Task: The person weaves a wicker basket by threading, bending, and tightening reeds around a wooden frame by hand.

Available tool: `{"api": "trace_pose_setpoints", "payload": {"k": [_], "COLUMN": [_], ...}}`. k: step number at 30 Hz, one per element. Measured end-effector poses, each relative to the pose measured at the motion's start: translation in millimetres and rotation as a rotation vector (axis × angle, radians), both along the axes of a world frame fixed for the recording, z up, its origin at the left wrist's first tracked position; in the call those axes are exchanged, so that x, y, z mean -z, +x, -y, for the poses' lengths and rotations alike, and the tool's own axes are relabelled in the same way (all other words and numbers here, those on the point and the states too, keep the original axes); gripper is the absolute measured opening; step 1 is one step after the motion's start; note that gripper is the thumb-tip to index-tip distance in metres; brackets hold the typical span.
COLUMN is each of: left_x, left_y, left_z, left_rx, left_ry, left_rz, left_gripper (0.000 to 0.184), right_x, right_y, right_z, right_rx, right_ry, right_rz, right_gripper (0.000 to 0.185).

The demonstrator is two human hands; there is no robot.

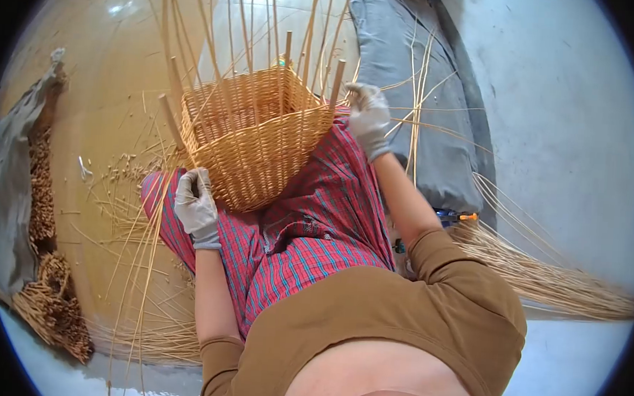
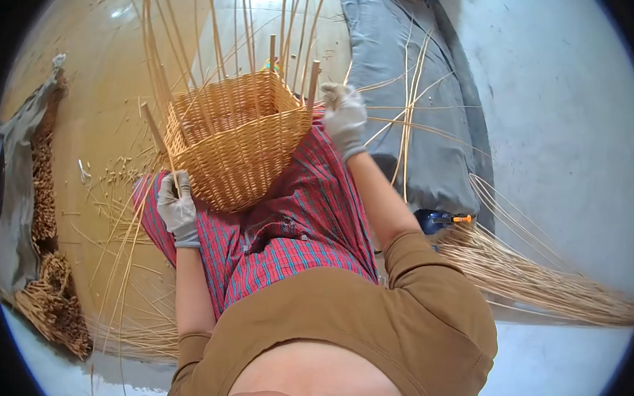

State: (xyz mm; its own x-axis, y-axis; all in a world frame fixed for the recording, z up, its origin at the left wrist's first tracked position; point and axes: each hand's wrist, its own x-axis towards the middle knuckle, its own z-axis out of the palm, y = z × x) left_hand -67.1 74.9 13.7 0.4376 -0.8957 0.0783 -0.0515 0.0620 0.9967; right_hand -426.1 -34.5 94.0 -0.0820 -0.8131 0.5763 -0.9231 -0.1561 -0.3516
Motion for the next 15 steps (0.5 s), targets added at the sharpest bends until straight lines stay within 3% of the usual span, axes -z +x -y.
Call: {"api": "trace_pose_setpoints", "payload": {"k": [2, 5, 8, 10, 12, 14, 15], "left_x": [-2.9, -12.9, -6.6, -8.3, 3.3, -0.6, -11.7], "left_y": [-2.4, -10.7, -7.2, -6.0, -4.4, -5.5, -7.9], "left_z": [1.7, -0.3, -2.9, -4.0, -1.5, 0.0, -0.3], "left_rx": [-0.008, -0.013, -0.028, -0.041, -0.04, -0.008, -0.014], "left_ry": [0.086, 0.026, 0.026, 0.067, 0.068, 0.11, 0.118], "left_rz": [0.156, 0.155, 0.187, 0.211, 0.286, 0.391, 0.474], "left_gripper": [0.01, 0.011, 0.012, 0.013, 0.016, 0.016, 0.016], "right_x": [-8.6, 13.8, -3.7, -15.2, -83.2, -151.2, -173.9], "right_y": [-40.4, -86.4, -84.3, -85.7, -40.0, 11.1, 38.5], "right_z": [23.9, 65.2, 85.8, 112.5, 122.9, 133.9, 135.2], "right_rx": [0.054, -0.252, -0.308, -0.337, -0.399, -0.413, -0.513], "right_ry": [0.09, 0.506, 0.563, 0.132, -0.231, -0.387, -0.407], "right_rz": [-0.002, -0.41, -0.481, -0.661, -0.593, -0.812, -0.517], "right_gripper": [0.013, 0.019, 0.012, 0.01, 0.007, 0.011, 0.009]}}
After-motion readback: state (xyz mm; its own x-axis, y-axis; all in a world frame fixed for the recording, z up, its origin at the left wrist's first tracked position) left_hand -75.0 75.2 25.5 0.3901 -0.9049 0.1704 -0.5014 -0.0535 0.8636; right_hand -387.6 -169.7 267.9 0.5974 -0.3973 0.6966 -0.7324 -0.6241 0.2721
